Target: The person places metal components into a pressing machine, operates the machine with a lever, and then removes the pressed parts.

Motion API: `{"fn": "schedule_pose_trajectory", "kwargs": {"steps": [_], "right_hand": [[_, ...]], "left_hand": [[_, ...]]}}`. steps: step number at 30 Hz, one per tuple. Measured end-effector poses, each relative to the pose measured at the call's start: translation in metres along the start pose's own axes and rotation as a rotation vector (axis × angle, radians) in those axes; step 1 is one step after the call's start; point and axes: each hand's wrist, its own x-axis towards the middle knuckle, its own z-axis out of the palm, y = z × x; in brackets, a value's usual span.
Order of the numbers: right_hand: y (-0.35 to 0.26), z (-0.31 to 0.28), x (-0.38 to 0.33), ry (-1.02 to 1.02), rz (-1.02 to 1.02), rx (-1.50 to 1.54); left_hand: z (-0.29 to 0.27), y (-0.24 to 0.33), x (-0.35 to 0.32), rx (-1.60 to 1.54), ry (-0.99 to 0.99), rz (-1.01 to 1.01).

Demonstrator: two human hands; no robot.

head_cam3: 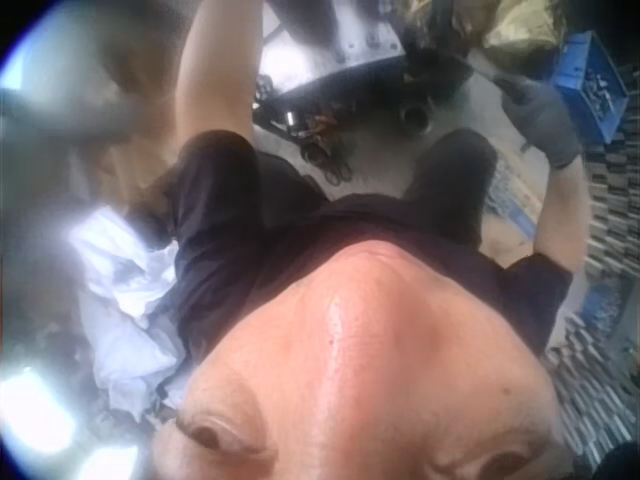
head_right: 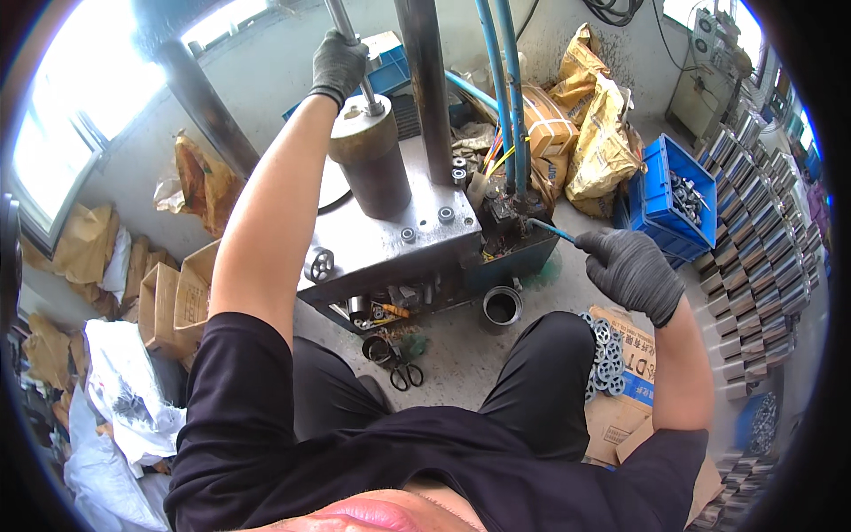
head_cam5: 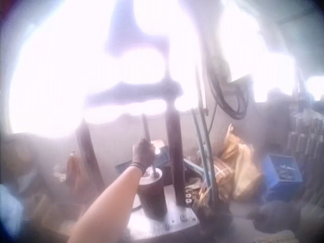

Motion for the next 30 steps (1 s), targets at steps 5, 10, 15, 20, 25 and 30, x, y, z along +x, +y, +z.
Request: {"fn": "schedule_pose_trajectory", "kwargs": {"steps": [5, 10, 15, 20, 25, 30], "right_hand": [[0.016, 0.024, -0.039, -0.027, -0.004, -0.015], [0.019, 0.032, -0.058, -0.388, 0.032, -0.030], [0.019, 0.028, -0.045, -0.196, 0.051, 0.026], [0.021, 0.030, -0.050, -0.258, 0.014, -0.033], [0.012, 0.025, -0.049, -0.300, 0.039, -0.011], [0.012, 0.025, -0.050, -0.225, 0.044, 0.002]], "left_hand": [[0.000, 0.011, -0.004, -0.028, 0.009, -0.025], [-0.005, 0.011, -0.004, -0.062, -0.014, -0.039], [-0.006, 0.008, -0.004, -0.025, -0.008, -0.013], [-0.004, 0.008, -0.004, -0.027, 0.010, -0.019], [-0.003, 0.008, -0.002, 0.014, -0.001, -0.021], [-0.001, 0.004, 0.000, -0.007, 0.003, -0.020]]}}
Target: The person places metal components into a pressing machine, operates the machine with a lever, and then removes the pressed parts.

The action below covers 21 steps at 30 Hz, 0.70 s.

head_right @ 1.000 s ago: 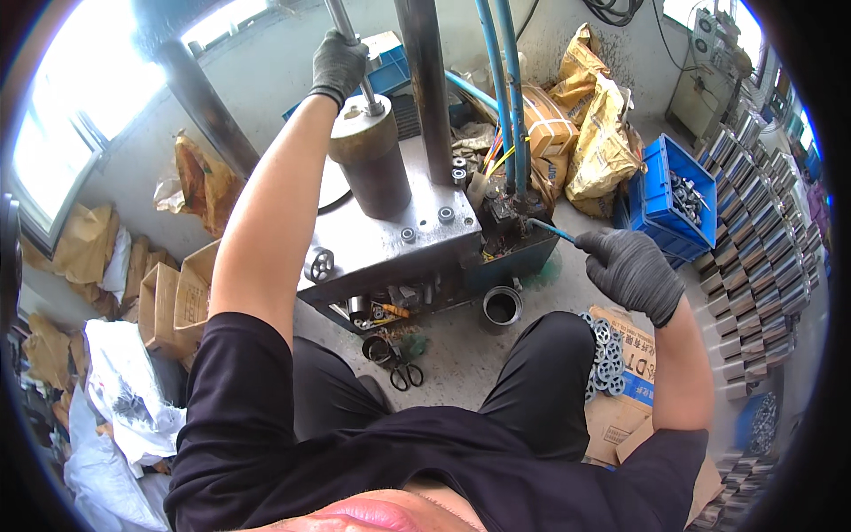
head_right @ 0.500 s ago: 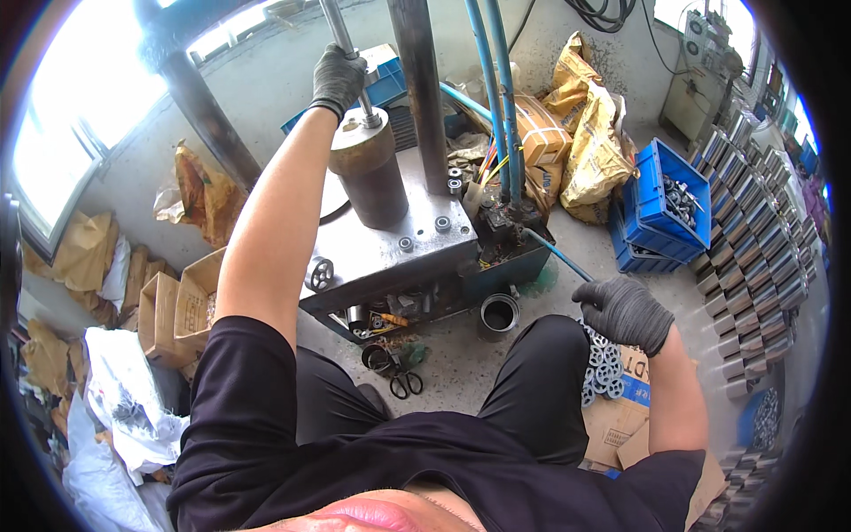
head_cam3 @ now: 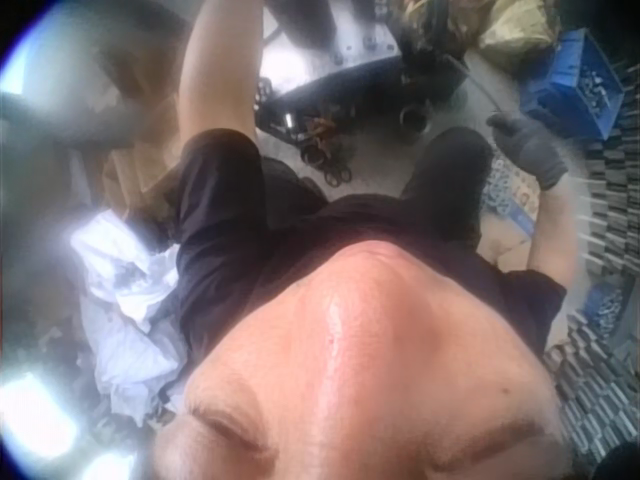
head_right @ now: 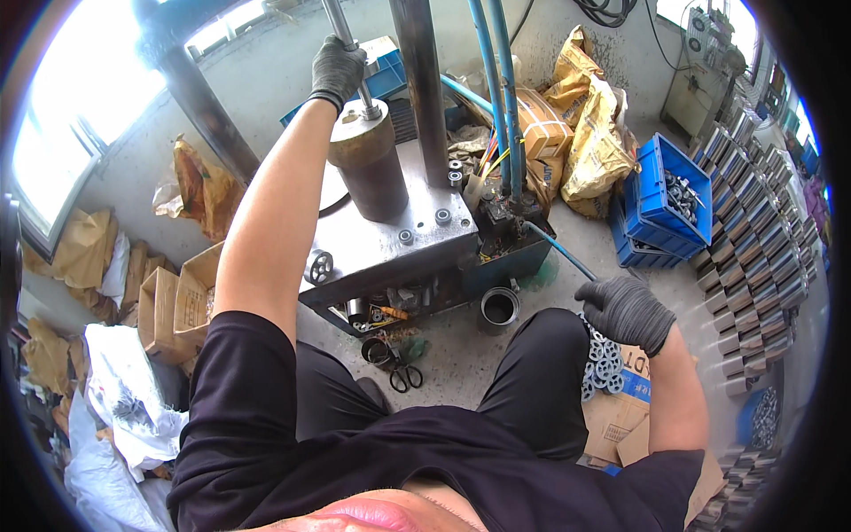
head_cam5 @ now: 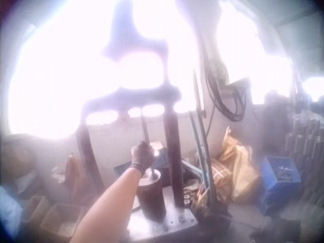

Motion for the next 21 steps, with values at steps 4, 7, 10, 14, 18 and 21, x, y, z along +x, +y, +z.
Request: {"fn": "schedule_pose_trajectory", "kwargs": {"steps": [4, 7, 10, 14, 18, 21], "right_hand": [[0.006, 0.004, 0.001, -0.095, -0.076, -0.058], [-0.005, -0.002, 0.003, 0.033, 0.061, 0.090], [-0.003, -0.003, 0.002, -0.030, 0.026, 0.024], [-0.004, -0.006, 0.002, -0.125, 0.060, 0.023], [-0.001, -0.002, 0.001, -0.031, 0.031, 0.046], [0.001, -0.003, 0.004, -0.178, -0.040, -0.041]], "left_hand": [[0.002, 0.001, -0.001, -0.002, -0.008, -0.010], [0.002, -0.005, 0.002, -0.009, 0.001, -0.003], [0.000, -0.004, 0.000, -0.010, 0.005, -0.002], [-0.008, 0.013, -0.016, -0.054, -0.058, -0.006], [-0.009, 0.010, -0.016, -0.090, -0.053, -0.021], [-0.006, 0.005, -0.008, 0.015, -0.017, 0.001]]}}
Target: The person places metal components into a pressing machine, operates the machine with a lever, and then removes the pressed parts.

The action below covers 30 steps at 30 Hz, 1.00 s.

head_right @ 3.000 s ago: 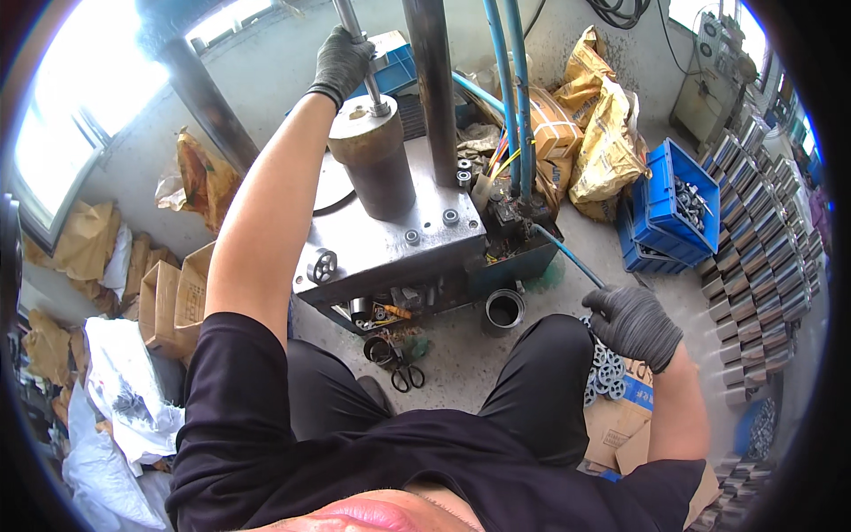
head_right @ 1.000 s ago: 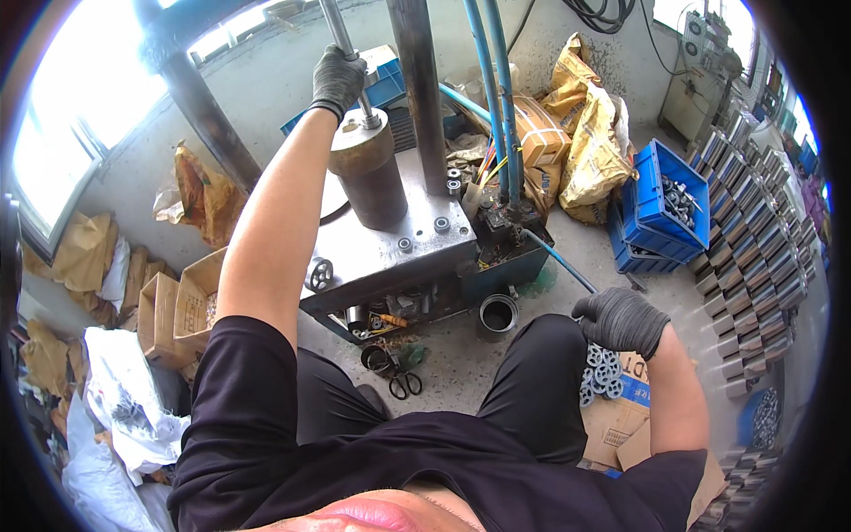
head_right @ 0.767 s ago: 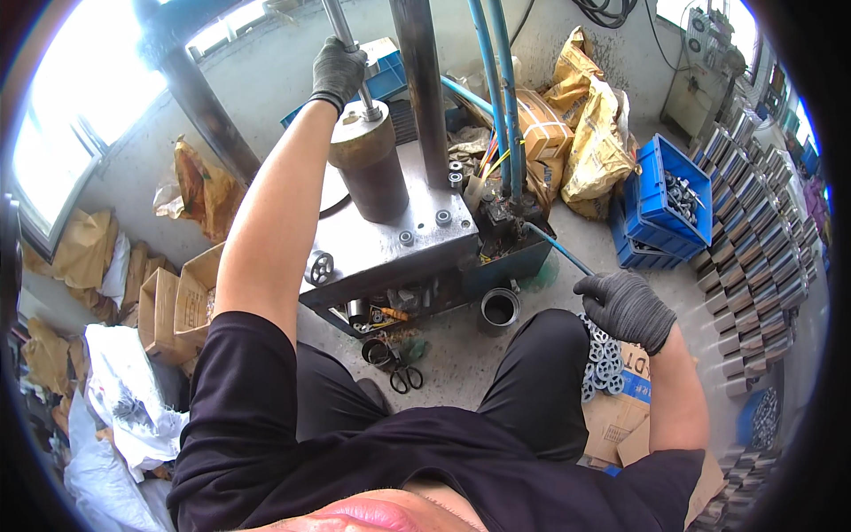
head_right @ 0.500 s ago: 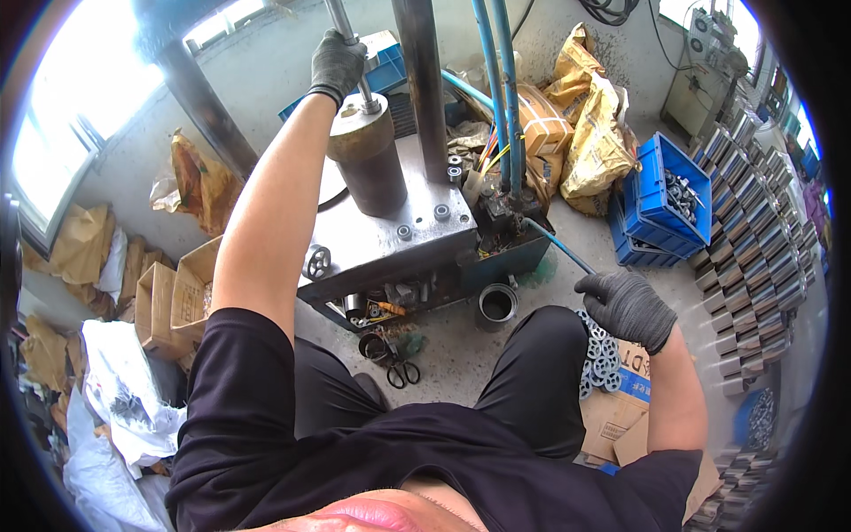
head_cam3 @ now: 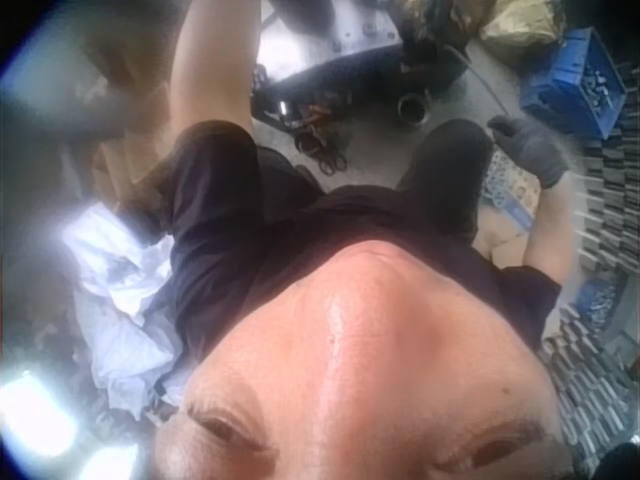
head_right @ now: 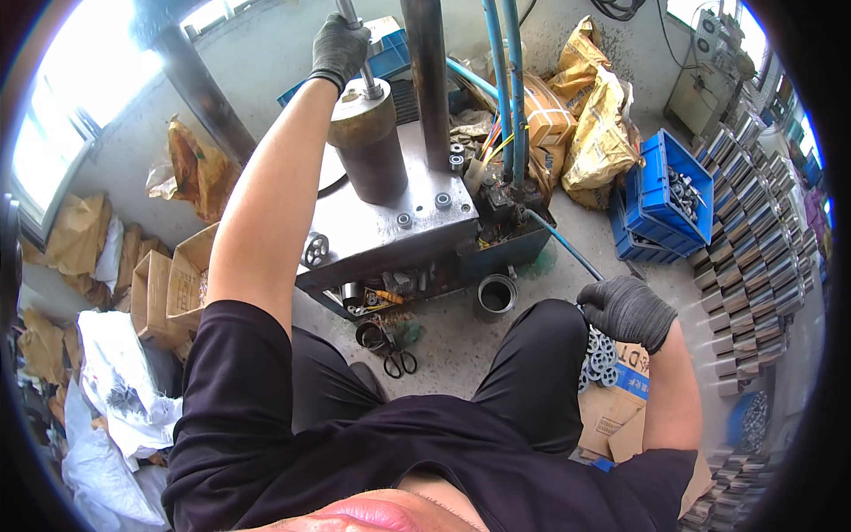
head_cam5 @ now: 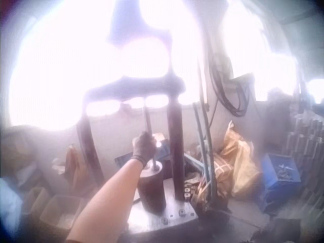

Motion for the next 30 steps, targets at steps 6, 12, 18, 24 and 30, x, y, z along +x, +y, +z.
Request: {"fn": "schedule_pose_trajectory", "kwargs": {"steps": [6, 12, 18, 24, 30], "right_hand": [[-0.002, 0.003, 0.000, 0.133, 0.089, 0.126], [-0.001, -0.004, 0.003, 0.134, 0.117, 0.206], [0.003, -0.029, 0.041, 0.760, -0.049, -0.009], [0.012, -0.109, 0.128, 1.163, -0.136, -0.159], [0.034, -0.147, 0.185, 1.125, -0.026, -0.173]], "left_hand": [[0.009, -0.009, 0.007, 0.017, 0.014, 0.026], [0.009, -0.006, 0.004, -0.032, -0.033, -0.030], [0.008, -0.015, 0.010, 0.230, 0.140, 0.213], [0.011, -0.013, 0.009, 0.344, 0.088, 0.185], [0.018, -0.034, 0.014, 0.703, 0.157, 0.530]]}}
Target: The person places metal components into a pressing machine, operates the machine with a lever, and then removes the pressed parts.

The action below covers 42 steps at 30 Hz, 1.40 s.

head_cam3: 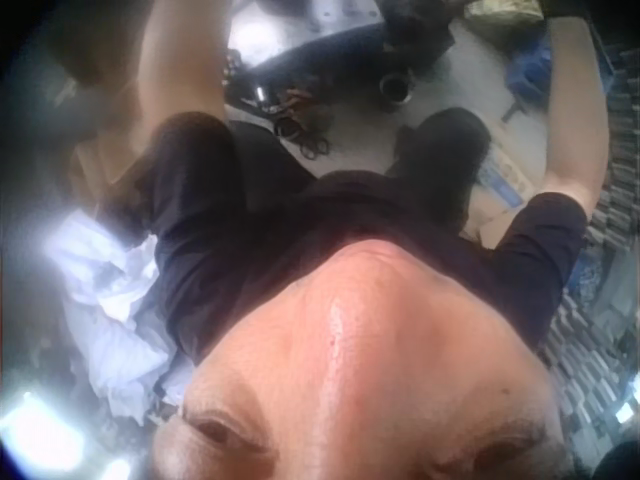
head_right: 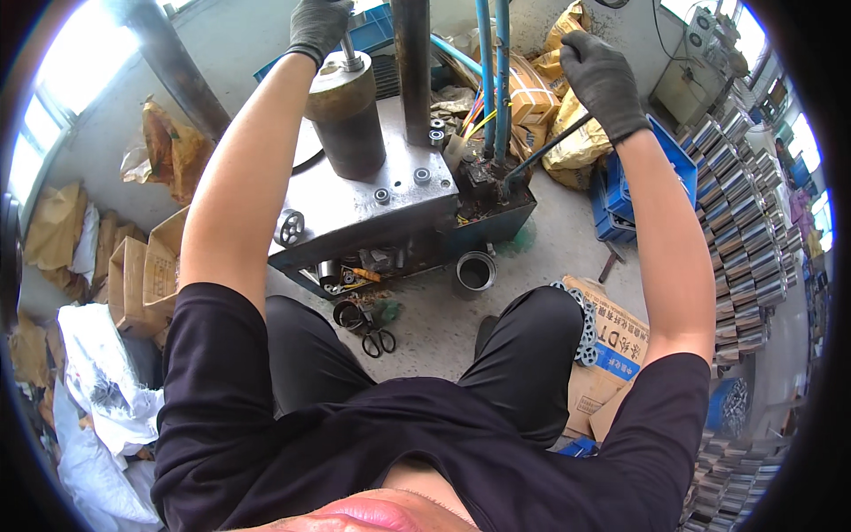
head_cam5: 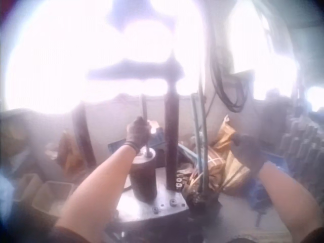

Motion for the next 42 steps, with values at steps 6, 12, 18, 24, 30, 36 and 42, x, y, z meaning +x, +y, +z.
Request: {"fn": "schedule_pose_trajectory", "kwargs": {"steps": [6, 12, 18, 24, 30, 36, 42], "right_hand": [[0.016, -0.001, -0.001, -0.117, 0.117, -0.109], [0.001, -0.009, -0.006, -0.164, 0.176, -0.134], [-0.003, -0.030, -0.037, -0.125, 0.089, -0.064], [-0.030, -0.067, -0.119, -0.274, 0.088, 0.069], [-0.095, -0.087, -0.207, -0.192, -0.200, 0.072], [-0.178, -0.024, -0.262, -0.104, -0.270, 0.352], [-0.199, 0.032, -0.292, -0.194, 0.053, 0.559]], "left_hand": [[-0.050, 0.031, -0.021, 0.092, -0.015, 0.096], [-0.069, 0.045, -0.101, -0.938, 0.408, -0.105], [-0.125, 0.120, -0.226, -2.024, 0.202, -0.680], [-0.082, 0.129, -0.320, -2.423, -0.231, -1.544], [-0.048, 0.097, -0.320, -2.425, -0.386, -1.852], [-0.018, 0.081, -0.335, -2.450, -0.386, -1.974], [-0.039, 0.088, -0.348, -2.414, -0.776, -1.934]]}}
